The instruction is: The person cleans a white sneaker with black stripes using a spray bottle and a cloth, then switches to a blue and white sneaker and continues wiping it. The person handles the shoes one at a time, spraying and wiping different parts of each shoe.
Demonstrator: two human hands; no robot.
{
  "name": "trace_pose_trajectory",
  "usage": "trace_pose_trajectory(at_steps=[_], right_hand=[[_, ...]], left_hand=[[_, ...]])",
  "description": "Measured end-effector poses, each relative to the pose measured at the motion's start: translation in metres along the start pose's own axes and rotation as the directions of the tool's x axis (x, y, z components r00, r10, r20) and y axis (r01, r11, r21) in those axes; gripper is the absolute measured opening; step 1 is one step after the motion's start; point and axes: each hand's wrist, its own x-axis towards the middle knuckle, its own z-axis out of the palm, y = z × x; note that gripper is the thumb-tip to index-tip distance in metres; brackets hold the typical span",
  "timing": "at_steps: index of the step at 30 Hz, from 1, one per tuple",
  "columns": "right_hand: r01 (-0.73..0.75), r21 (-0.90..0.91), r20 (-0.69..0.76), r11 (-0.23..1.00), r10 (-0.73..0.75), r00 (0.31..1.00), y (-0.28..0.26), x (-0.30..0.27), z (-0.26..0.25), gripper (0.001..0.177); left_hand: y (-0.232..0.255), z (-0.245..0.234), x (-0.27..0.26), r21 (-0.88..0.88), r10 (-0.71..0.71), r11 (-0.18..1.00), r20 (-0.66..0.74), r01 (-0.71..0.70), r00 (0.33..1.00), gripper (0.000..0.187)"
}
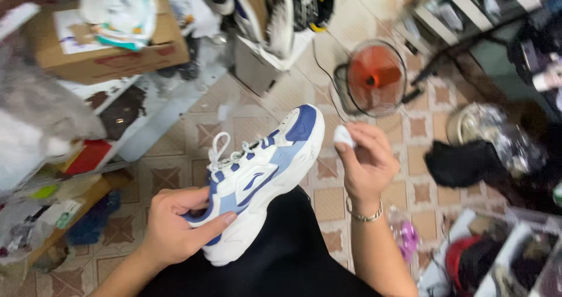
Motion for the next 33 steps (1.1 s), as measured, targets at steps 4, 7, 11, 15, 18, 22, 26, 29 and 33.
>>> trace_pose_trajectory(at_steps=[4, 7, 11, 15, 18, 22, 26, 29, 33], right_hand=[[0.015, -0.154, 0.075, 0.988, -0.004, 0.997, -0.01, 0.014, -0.039, 0.018], [0.059, -0.248, 0.117, 0.967, -0.03, 0.993, -0.01, 0.019, -0.062, 0.013], [0.077, -0.261, 0.188, 0.962, -0.028, 0.982, -0.015, 0.024, -0.083, 0.008], [0.09, -0.235, 0.397, 0.968, 0.011, 0.918, -0.027, 0.026, -0.097, 0.01], [-0.011, -0.234, 0.383, 0.972, 0.102, 0.918, -0.026, 0.03, -0.106, 0.008], [-0.02, -0.297, 0.333, 0.955, 0.123, 0.935, -0.02, 0.033, -0.113, 0.01], [0.064, -0.165, 0.487, 0.984, 0.025, 0.873, -0.022, 0.025, -0.111, 0.011], [-0.18, -0.313, 0.265, 0.933, 0.267, 0.927, -0.008, 0.032, -0.112, 0.012], [0.069, -0.188, 0.422, 0.98, 0.017, 0.907, -0.015, 0.031, -0.105, 0.009]], left_hand=[[0.024, 0.023, 0.016, -0.111, 0.207, 0.972, -0.002, -0.206, 0.978, 0.033], [0.037, 0.038, 0.03, 0.006, 0.137, 0.99, 0.091, -0.138, 0.986, 0.023], [0.043, 0.056, 0.042, -0.014, 0.089, 0.996, 0.152, -0.088, 0.984, 0.021], [0.043, 0.069, 0.047, -0.011, 0.075, 0.997, 0.19, -0.074, 0.979, 0.021], [0.039, 0.078, 0.047, -0.132, 0.133, 0.986, 0.217, -0.106, 0.967, 0.02], [0.028, 0.085, 0.045, 0.024, -0.079, 0.997, 0.255, 0.075, 0.964, 0.024], [0.043, 0.091, 0.046, -0.102, -0.023, 0.994, 0.226, 0.047, 0.974, 0.019], [0.051, 0.093, 0.049, -0.139, 0.012, 0.99, 0.208, 0.018, 0.978, 0.023], [0.05, 0.092, 0.047, -0.066, 0.028, 0.998, 0.184, -0.016, 0.982, 0.019]])
